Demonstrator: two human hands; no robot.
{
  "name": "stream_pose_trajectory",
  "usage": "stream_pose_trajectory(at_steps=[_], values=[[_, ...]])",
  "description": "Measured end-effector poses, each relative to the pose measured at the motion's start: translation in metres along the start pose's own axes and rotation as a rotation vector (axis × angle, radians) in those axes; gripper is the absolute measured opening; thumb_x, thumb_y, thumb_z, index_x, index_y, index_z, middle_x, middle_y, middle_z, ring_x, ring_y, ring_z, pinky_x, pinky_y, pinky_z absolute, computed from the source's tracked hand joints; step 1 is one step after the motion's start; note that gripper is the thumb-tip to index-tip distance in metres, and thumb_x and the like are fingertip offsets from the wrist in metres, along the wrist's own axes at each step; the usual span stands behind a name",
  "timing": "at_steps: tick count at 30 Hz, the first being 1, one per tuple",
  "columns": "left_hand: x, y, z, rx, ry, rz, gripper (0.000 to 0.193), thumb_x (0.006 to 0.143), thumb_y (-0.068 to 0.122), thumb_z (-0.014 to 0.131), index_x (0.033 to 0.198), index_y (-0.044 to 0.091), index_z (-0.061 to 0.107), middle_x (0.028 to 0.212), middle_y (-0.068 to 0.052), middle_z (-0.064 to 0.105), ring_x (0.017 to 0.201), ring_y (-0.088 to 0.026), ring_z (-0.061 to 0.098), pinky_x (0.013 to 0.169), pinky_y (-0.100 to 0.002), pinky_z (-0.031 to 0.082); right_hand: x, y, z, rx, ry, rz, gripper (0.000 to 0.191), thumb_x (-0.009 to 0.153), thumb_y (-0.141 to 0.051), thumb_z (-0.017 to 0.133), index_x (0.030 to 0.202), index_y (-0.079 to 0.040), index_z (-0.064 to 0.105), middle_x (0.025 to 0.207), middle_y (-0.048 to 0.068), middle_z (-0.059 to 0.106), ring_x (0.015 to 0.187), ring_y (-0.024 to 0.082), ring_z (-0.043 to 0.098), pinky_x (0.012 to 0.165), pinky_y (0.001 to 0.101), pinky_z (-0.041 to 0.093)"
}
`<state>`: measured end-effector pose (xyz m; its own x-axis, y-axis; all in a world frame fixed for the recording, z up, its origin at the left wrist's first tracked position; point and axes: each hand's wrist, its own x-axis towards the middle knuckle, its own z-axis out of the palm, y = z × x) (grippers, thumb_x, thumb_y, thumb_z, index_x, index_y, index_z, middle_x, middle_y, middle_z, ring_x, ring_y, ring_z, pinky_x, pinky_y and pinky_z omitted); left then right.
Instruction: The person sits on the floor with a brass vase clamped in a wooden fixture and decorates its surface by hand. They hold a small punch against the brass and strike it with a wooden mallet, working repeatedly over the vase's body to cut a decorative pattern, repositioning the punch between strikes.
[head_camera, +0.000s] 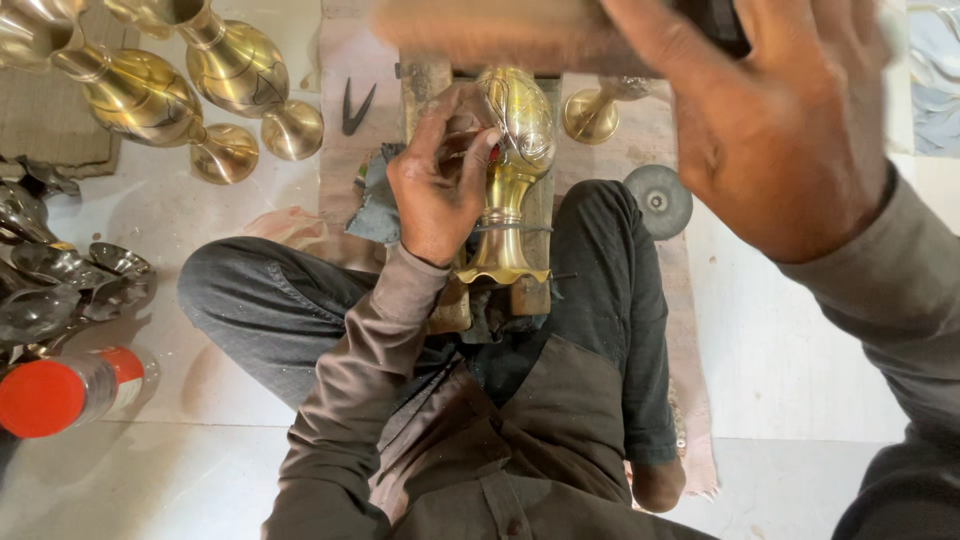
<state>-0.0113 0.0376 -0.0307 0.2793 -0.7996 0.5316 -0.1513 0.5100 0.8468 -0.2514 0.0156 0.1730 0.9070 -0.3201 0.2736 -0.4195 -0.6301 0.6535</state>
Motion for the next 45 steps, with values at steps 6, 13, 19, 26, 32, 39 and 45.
stream_pose_trajectory(at_steps=[6, 13, 19, 26, 32, 39, 45], values=[[0.000, 0.001, 0.001, 0.031, 0.020, -0.008, 0.040, 0.103, 0.000, 0.075, 0.139, 0.000, 0.058, 0.110, -0.012, 0.076, 0.102, -0.018, 0.080, 0.085, -0.027, 0.070, 0.002, 0.001, 0.008, -0.020, -0.027, -0.009, 0.051, 0.105, 0.006, 0.059, 0.151, -0.014, 0.064, 0.141, 0.013, 0.057, 0.125, 0.027, 0.053, 0.106, 0.0428, 0.040], [0.000, 0.001, 0.005, 0.087, 0.064, -0.068, 0.050, 0.099, 0.004, 0.078, 0.143, -0.001, 0.054, 0.108, -0.011, 0.076, 0.100, -0.019, 0.080, 0.080, -0.028, 0.068, 0.005, 0.004, 0.011, -0.087, 0.035, -0.014, 0.058, 0.104, 0.007, 0.057, 0.157, -0.016, 0.061, 0.138, 0.011, 0.058, 0.121, 0.024, 0.053, 0.105, 0.0400, 0.041], [-0.002, 0.002, 0.006, 0.104, 0.086, -0.086, 0.050, 0.099, 0.004, 0.078, 0.142, -0.002, 0.055, 0.107, -0.012, 0.076, 0.098, -0.017, 0.080, 0.079, -0.027, 0.067, 0.012, 0.005, 0.010, 0.010, 0.045, -0.012, 0.052, 0.106, 0.008, 0.056, 0.154, -0.012, 0.060, 0.134, 0.010, 0.058, 0.117, 0.023, 0.053, 0.098, 0.0384, 0.041], [-0.008, 0.004, 0.010, 0.082, 0.116, -0.070, 0.035, 0.102, 0.002, 0.075, 0.133, 0.000, 0.058, 0.105, -0.011, 0.076, 0.100, -0.016, 0.080, 0.082, -0.026, 0.066, 0.012, 0.005, 0.006, -0.022, 0.049, -0.066, 0.044, 0.108, 0.004, 0.056, 0.147, -0.012, 0.067, 0.139, 0.011, 0.058, 0.121, 0.025, 0.053, 0.101, 0.0403, 0.039], [-0.013, 0.010, 0.013, 0.021, 0.168, -0.106, 0.039, 0.100, 0.000, 0.075, 0.133, -0.003, 0.057, 0.103, -0.011, 0.075, 0.095, -0.013, 0.076, 0.080, -0.025, 0.063, 0.007, -0.007, 0.002, -0.150, 0.035, -0.040, 0.035, 0.111, -0.015, 0.055, 0.143, -0.016, 0.070, 0.130, 0.009, 0.058, 0.118, 0.025, 0.052, 0.107, 0.0426, 0.038], [-0.017, 0.013, 0.014, 0.042, 0.164, -0.092, 0.026, 0.100, -0.001, 0.076, 0.121, -0.003, 0.059, 0.100, -0.009, 0.074, 0.094, -0.013, 0.077, 0.079, -0.025, 0.064, 0.010, -0.011, 0.001, -0.167, 0.045, -0.030, 0.036, 0.111, -0.022, 0.057, 0.144, -0.020, 0.070, 0.119, 0.004, 0.058, 0.110, 0.020, 0.050, 0.102, 0.0394, 0.037], [-0.016, 0.011, 0.012, 0.014, 0.178, -0.040, 0.036, 0.099, -0.004, 0.071, 0.131, -0.004, 0.056, 0.105, -0.010, 0.073, 0.094, -0.014, 0.076, 0.079, -0.024, 0.064, 0.010, -0.020, -0.007, -0.235, 0.074, -0.029, 0.039, 0.107, -0.017, 0.060, 0.144, -0.022, 0.073, 0.117, 0.005, 0.062, 0.101, 0.020, 0.048, 0.094, 0.0375, 0.037]])
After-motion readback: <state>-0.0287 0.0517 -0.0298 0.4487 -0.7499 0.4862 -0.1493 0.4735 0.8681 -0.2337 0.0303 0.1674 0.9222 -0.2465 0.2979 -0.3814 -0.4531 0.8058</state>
